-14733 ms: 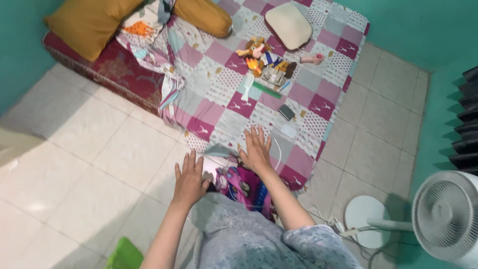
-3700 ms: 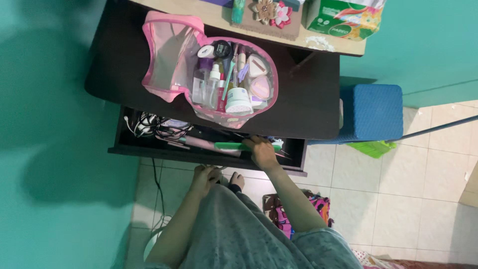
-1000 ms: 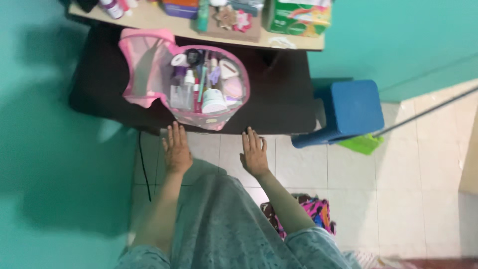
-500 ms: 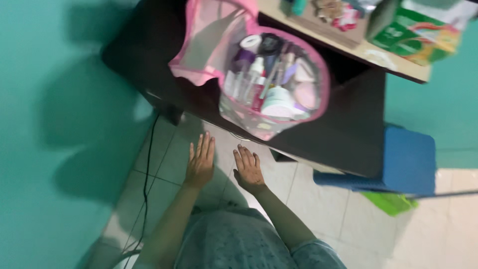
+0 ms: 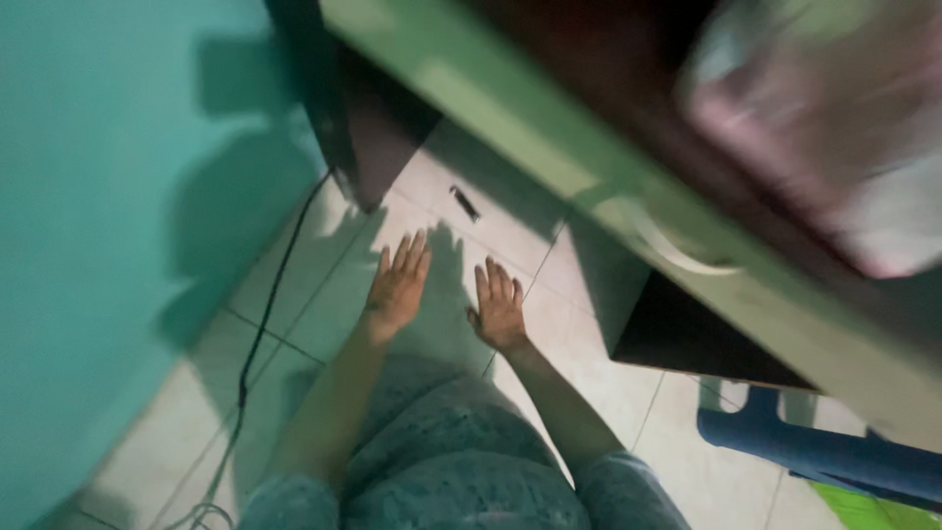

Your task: The person organizes various cosmetic items, bottles, and a pair of scissors by placing them into a pink makeup bag and a desk drawer, then picks up two battery packs from a bed to inspect them.

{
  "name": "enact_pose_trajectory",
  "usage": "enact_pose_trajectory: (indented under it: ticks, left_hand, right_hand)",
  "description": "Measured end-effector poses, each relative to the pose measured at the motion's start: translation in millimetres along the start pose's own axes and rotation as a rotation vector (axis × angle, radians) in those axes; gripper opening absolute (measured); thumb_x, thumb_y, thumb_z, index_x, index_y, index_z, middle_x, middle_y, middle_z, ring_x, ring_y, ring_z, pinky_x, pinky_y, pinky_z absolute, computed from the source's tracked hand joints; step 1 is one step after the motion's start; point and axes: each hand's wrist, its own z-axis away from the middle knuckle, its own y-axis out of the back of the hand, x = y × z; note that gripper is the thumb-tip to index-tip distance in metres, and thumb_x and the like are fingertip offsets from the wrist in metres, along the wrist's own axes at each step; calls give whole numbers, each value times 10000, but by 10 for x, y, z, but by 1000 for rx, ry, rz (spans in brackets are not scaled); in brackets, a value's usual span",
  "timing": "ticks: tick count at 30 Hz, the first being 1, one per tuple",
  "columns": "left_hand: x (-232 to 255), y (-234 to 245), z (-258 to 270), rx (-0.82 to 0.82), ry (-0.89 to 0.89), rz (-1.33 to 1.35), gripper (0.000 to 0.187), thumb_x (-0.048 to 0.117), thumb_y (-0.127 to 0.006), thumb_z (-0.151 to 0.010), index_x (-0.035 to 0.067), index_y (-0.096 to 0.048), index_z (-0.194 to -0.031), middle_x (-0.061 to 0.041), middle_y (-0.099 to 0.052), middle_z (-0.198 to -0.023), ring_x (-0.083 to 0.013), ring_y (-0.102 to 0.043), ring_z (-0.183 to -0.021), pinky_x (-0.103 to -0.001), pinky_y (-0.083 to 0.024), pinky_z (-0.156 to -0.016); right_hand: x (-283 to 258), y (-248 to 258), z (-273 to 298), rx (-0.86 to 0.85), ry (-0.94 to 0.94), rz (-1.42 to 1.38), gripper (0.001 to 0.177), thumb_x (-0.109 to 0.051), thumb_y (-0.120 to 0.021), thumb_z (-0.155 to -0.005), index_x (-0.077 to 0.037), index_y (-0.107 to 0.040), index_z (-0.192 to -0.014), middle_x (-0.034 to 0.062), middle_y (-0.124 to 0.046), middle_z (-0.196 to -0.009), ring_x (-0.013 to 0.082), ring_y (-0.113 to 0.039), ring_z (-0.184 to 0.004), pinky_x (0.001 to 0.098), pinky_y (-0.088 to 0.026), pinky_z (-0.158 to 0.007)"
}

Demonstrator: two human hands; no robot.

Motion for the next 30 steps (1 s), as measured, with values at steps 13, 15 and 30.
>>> enact_pose_trajectory:
  ticks: [13,15,30]
  left_hand:
    - [-482,-1374,-117,58,77,140,638,47,-497,-906,27,-373,-1532,-167,-214,-1685,-334,-240,-1548,-554,-226,-1222]
    - [-526,-1510,-67,-54,131,129,684,51,-491,-867,38,-350,-1536,-147,-206,-1677,-318,-232,-1549,-555,-223,-1205]
    - [-665,-1677,-32,-148,239,227,669,58,-497,-892,28,-299,-1531,-149,-148,-1674,-318,-180,-1540,-557,-167,-1219]
  right_hand:
    - [423,-1041,-1107,-136,-168,84,966,-394,-659,-933,-29,-54,-1591,194,-29,-1658,363,-66,-1542,596,-120,-1225]
    - [494,-1104,-1236,-128,-167,116,948,-399,-657,-937,-47,-70,-1594,188,-25,-1669,358,-69,-1548,599,-131,-1229]
    - [901,-1873,-1885,299,170,162,538,-98,-574,-841,-17,-581,-1373,270,-632,-1237,418,-679,-956,458,-585,-734]
